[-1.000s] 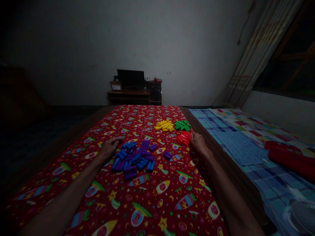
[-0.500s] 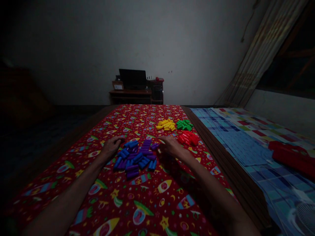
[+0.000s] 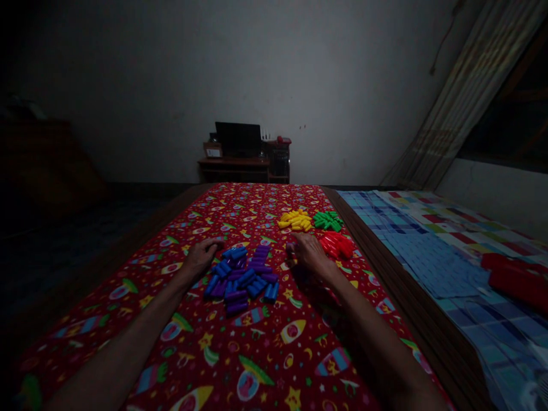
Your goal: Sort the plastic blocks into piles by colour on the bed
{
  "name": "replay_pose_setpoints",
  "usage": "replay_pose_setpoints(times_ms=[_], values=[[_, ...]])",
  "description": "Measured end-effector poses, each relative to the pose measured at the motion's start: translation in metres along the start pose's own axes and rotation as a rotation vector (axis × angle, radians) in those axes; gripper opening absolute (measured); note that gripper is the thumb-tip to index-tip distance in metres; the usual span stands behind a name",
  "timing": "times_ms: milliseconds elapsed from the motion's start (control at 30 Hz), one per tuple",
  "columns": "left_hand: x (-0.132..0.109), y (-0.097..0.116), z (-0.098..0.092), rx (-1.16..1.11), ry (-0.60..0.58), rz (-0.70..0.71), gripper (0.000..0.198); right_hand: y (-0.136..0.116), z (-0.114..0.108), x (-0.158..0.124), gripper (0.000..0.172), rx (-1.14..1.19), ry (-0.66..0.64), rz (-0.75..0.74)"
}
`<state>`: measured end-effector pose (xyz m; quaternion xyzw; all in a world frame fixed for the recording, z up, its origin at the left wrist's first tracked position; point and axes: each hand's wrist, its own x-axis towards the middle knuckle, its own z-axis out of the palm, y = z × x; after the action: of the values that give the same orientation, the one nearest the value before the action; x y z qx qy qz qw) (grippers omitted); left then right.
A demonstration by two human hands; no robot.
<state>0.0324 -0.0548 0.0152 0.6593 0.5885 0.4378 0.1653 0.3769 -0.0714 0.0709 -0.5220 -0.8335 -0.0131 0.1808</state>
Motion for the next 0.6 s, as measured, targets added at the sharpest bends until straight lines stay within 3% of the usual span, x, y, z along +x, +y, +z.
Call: replay_pose_setpoints(times_ms=[167,267,467,600], values=[[0.0,0.0,0.0,0.0,-0.002,0.002,0.031,0.006,-0.01,-0.047,0.032,-0.058,-0.171,-0.103],[0.0,0.0,0.001,0.013,0.008,0.002,0.031,0.005,-0.005,-0.057,0.029,-0.024,-0.244,-0.128],[-0.001,0.003,-0.001,0.034,-0.009,0.016,0.031,0.005,0.003,-0.003,0.039,0.215,0.014,0.012],[-0.001,0.003,0.0,0.016,-0.008,0.001,0.033,0.006,0.014,0.027,0.036,0.268,-0.035,0.036]])
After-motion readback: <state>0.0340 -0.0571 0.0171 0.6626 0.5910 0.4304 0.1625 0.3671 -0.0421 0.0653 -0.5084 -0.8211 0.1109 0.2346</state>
